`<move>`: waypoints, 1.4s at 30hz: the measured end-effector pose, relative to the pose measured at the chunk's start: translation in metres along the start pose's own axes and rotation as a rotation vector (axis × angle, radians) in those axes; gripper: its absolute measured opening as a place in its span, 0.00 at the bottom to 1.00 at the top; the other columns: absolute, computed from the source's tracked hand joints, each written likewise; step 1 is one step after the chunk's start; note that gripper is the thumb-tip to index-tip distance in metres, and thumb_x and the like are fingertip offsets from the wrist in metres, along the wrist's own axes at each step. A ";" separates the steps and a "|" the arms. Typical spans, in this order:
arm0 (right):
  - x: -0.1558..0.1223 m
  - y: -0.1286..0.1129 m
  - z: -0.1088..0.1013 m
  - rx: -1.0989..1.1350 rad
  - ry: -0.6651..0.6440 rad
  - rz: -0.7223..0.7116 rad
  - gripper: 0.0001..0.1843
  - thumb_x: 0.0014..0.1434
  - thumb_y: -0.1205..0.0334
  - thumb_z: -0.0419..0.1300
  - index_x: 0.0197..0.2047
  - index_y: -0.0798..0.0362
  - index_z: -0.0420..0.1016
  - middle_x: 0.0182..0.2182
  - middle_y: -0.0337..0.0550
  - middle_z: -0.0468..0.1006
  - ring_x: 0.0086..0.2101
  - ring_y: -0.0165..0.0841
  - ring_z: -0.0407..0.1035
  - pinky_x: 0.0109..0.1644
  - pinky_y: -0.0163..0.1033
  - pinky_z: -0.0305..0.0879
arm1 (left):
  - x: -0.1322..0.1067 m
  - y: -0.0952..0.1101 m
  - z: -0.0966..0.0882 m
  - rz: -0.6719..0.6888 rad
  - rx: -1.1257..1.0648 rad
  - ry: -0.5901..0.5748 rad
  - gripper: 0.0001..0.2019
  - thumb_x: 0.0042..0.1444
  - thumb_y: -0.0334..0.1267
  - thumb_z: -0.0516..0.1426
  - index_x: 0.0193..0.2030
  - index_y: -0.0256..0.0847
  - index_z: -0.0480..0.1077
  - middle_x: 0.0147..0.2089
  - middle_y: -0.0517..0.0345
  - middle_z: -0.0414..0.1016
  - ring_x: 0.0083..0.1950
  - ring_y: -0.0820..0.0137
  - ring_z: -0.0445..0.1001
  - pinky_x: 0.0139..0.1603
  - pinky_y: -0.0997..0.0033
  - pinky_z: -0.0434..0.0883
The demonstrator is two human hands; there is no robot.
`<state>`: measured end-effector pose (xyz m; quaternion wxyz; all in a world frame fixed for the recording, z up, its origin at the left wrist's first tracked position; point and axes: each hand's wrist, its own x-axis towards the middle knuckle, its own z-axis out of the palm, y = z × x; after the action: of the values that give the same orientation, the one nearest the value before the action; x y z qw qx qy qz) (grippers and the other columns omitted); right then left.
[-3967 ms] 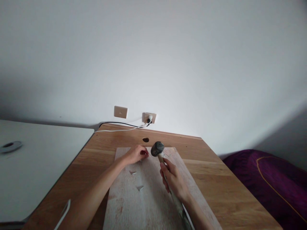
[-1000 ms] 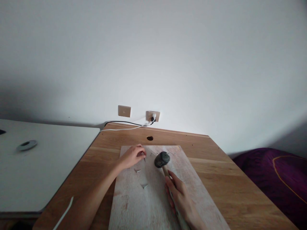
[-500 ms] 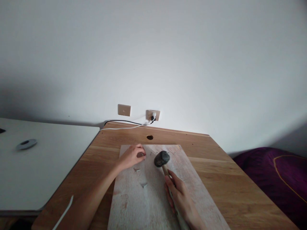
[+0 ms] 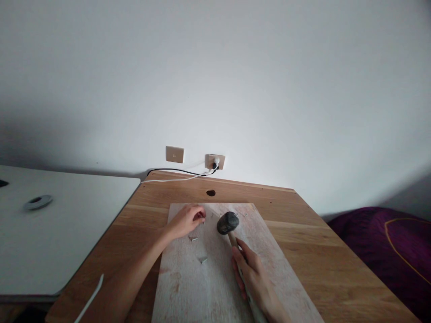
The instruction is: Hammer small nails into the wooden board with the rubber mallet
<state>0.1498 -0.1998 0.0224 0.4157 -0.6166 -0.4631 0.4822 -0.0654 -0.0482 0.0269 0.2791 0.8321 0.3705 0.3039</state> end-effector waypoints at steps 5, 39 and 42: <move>-0.001 -0.001 0.000 -0.003 0.006 -0.019 0.40 0.60 0.28 0.56 0.57 0.56 0.70 0.18 0.29 0.64 0.12 0.24 0.55 0.11 0.29 0.53 | -0.001 0.001 0.001 -0.002 -0.022 -0.007 0.03 0.59 0.29 0.60 0.36 0.40 0.74 0.36 0.57 0.79 0.39 0.68 0.77 0.43 0.72 0.69; -0.001 0.001 0.000 0.008 0.019 0.006 0.39 0.61 0.32 0.57 0.60 0.57 0.68 0.18 0.29 0.65 0.12 0.25 0.56 0.11 0.29 0.53 | -0.003 0.008 0.003 -0.002 -0.054 -0.054 0.01 0.59 0.32 0.61 0.36 0.40 0.73 0.32 0.61 0.76 0.34 0.71 0.73 0.38 0.74 0.66; 0.000 0.001 0.000 0.011 0.021 -0.003 0.40 0.61 0.32 0.57 0.61 0.57 0.67 0.19 0.29 0.65 0.13 0.25 0.56 0.12 0.29 0.53 | -0.003 0.007 0.004 0.011 -0.049 -0.048 0.02 0.59 0.30 0.61 0.36 0.40 0.72 0.33 0.61 0.76 0.34 0.70 0.74 0.39 0.73 0.66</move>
<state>0.1504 -0.2004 0.0211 0.4248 -0.6184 -0.4570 0.4778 -0.0611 -0.0554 0.0284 0.3064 0.8342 0.3516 0.2943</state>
